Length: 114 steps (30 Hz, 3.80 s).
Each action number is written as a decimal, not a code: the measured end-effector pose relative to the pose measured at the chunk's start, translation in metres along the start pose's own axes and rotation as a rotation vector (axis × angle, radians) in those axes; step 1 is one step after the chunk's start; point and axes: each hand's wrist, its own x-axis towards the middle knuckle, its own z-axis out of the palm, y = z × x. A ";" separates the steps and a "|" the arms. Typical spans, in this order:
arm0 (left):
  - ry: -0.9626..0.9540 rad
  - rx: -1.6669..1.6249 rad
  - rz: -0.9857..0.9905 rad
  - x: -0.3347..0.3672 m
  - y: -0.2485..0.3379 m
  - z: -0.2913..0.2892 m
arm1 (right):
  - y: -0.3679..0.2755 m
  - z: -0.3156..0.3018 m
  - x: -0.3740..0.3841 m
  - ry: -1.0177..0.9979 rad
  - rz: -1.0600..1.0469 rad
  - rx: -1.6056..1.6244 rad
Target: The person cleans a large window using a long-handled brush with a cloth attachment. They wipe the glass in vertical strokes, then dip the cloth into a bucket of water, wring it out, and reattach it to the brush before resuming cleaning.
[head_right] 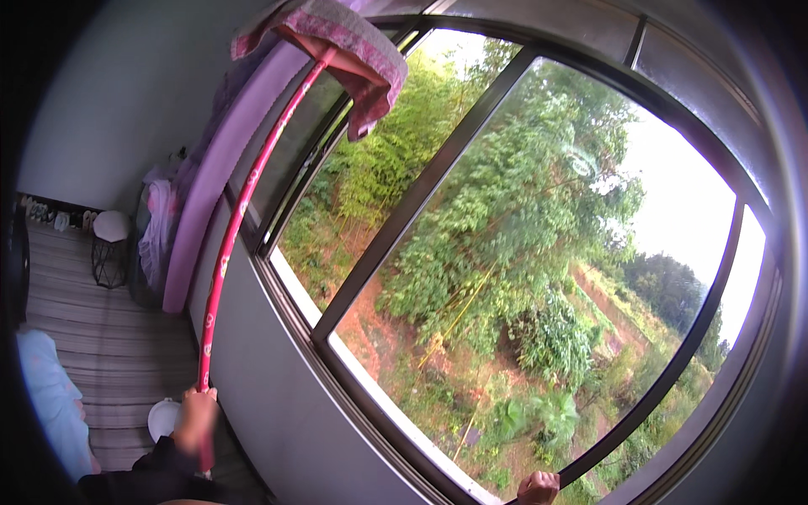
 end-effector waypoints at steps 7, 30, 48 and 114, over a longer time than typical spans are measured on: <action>-0.063 -0.080 -0.026 0.012 -0.030 -0.001 | 0.049 -0.006 -0.040 -0.081 0.033 -0.001; -0.484 -0.290 -0.261 0.070 -0.054 0.047 | 0.110 -0.008 -0.176 -0.956 0.317 -0.580; -0.934 -0.784 -0.294 0.214 0.049 0.187 | -0.555 0.079 0.163 -0.802 0.273 1.722; -0.955 -0.388 0.558 0.442 -0.056 0.392 | -0.337 0.246 0.715 0.529 0.509 1.341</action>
